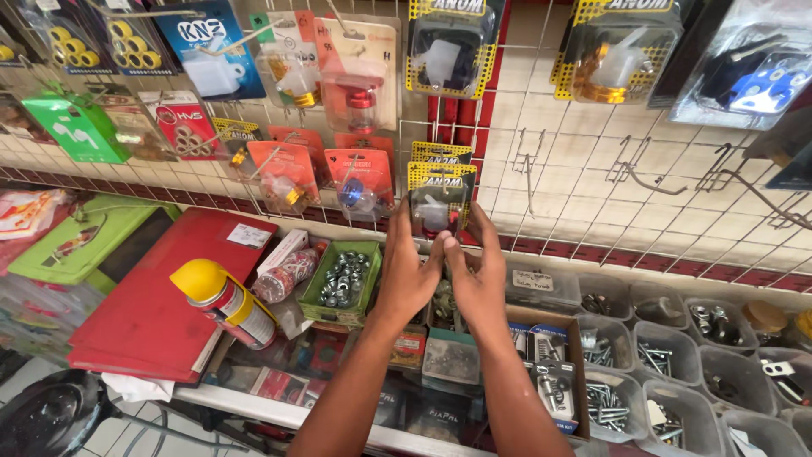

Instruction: The person moves various packaged motorcycle parts between a display rack and a glass counter, placing them in a row one at a time.

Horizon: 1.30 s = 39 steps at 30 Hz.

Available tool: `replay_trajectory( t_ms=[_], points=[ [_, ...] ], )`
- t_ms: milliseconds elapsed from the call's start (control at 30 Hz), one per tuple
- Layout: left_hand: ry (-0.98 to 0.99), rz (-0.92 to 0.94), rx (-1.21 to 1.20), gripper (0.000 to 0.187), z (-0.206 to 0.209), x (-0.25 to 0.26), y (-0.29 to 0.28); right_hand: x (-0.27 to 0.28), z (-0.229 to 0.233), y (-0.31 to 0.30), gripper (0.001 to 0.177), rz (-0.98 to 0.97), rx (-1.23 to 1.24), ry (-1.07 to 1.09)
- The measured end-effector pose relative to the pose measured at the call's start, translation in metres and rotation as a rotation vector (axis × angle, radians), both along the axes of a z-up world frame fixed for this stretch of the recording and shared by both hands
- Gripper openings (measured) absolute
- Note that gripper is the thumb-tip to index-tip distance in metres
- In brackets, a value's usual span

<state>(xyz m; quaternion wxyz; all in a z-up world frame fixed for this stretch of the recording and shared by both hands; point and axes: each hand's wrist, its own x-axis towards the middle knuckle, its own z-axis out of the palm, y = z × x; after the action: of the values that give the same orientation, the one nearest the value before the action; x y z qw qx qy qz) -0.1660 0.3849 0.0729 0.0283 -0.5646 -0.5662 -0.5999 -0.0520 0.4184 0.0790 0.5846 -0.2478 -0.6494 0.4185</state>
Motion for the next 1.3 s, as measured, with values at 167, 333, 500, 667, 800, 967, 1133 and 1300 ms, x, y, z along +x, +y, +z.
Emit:
replay_trajectory(
  t_ms=[167,333,500,667,800,967,1133,1300],
  points=[
    [-0.082,-0.016,0.013,0.072,0.015,0.011,-0.022,0.005,0.002,-0.014,0.061,0.028,-0.055,0.052],
    [-0.261,-0.096,0.040,0.065,0.017,0.016,-0.034,0.010,0.001,-0.025,0.060,0.078,-0.114,0.106],
    [-0.407,-0.179,0.049,0.062,0.014,0.020,-0.046,0.017,0.002,-0.039,0.059,0.134,-0.122,0.119],
    [-0.486,-0.345,0.080,0.060,0.009,0.023,-0.051,0.022,-0.004,-0.050,0.063,0.191,-0.100,0.240],
    [-0.563,-0.384,0.039,0.061,0.006,0.024,-0.047,0.026,-0.006,-0.050,0.062,0.205,-0.054,0.282],
    [-0.618,-0.535,0.063,0.061,0.018,0.022,-0.047,0.032,-0.003,-0.046,0.064,0.260,-0.071,0.290],
    [-0.593,-0.508,0.053,0.063,0.022,0.028,-0.052,0.036,-0.003,-0.049,0.064,0.275,-0.070,0.322],
    [-0.626,-0.489,0.043,0.061,0.012,0.033,-0.062,0.041,-0.007,-0.054,0.066,0.340,-0.103,0.342]
  ],
)
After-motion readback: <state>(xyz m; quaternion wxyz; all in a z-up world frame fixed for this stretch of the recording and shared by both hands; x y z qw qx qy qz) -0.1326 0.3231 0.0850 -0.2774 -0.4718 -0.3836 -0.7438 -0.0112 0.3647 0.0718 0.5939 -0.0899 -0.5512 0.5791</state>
